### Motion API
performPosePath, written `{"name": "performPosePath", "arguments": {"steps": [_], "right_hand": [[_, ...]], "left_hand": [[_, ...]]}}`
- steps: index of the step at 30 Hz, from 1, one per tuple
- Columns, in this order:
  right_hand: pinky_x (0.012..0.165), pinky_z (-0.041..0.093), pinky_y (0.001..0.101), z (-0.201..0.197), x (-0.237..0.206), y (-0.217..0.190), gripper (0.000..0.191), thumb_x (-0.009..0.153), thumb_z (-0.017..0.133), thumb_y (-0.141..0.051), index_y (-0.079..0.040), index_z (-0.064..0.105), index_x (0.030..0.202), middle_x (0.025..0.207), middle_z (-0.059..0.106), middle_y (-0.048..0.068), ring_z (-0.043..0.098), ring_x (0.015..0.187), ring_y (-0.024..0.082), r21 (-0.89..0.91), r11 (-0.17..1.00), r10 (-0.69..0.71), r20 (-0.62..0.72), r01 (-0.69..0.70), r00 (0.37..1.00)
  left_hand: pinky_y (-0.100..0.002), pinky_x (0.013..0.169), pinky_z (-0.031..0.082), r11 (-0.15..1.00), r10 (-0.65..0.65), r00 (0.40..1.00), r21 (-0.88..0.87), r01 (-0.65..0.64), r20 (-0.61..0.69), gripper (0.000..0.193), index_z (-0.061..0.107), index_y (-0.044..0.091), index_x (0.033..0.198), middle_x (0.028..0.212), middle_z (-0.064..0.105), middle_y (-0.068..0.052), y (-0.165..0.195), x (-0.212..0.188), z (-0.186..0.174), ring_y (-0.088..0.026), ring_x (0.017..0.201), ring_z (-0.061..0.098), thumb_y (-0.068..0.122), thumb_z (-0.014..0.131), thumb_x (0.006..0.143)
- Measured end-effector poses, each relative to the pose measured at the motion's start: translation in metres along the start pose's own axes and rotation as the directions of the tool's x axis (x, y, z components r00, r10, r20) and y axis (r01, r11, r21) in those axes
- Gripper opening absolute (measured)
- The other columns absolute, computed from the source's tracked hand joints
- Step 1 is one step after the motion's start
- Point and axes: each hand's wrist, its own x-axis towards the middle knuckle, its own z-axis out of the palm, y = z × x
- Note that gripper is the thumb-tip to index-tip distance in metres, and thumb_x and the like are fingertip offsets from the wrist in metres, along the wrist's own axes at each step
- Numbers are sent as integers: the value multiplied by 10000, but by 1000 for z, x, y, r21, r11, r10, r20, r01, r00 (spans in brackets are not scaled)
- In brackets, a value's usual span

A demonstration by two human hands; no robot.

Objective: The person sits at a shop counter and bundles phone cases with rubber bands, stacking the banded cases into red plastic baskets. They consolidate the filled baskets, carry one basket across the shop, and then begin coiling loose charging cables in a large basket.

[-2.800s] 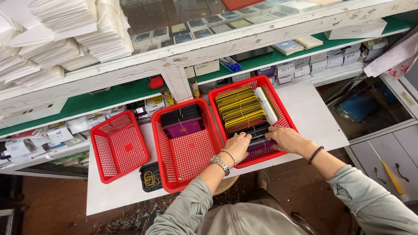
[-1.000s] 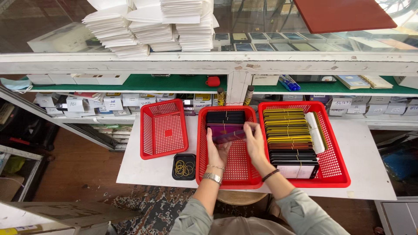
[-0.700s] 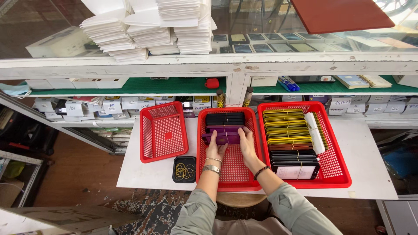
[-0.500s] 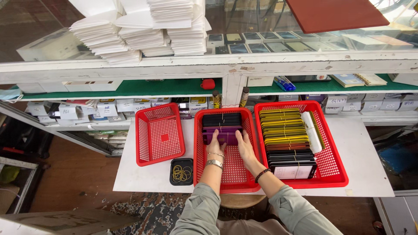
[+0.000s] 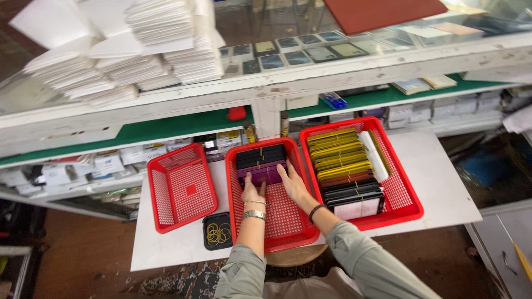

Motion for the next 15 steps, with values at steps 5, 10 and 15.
{"name": "performPosePath", "arguments": {"steps": [5, 10, 15], "right_hand": [[1141, 414, 381, -70, -9, -29, 770, 998, 483, -509, -78, 243, 1589, 1591, 371, 108, 442, 1424, 221, 230, 967, -185, 321, 114, 929], [910, 602, 318, -191, -36, -36, 348, 987, 622, -316, -124, 679, 1272, 1155, 782, 75, 764, 1021, 198, -639, 653, -247, 328, 407, 912], [874, 583, 357, -248, -66, -3, 270, 801, 767, -168, -86, 641, 1024, 1005, 712, 54, 721, 983, 227, -749, 480, -200, 414, 457, 888]], "left_hand": [[-377, 757, 575, 995, -97, 987, 23, 100, -128, 534, 565, 29, 1300, 1146, 614, -139, -24, -11, 0, -264, 926, 616, 445, 647, 976], [-308, 672, 565, 810, 344, 783, 258, -527, 518, 218, 613, 40, 1098, 898, 674, -52, -67, -53, 25, -148, 727, 657, 138, 629, 903], [-361, 818, 579, -119, -220, 207, 184, -976, 953, 198, 774, 94, 1073, 1034, 730, -93, -81, -103, 38, -230, 910, 699, 201, 684, 932]]}}
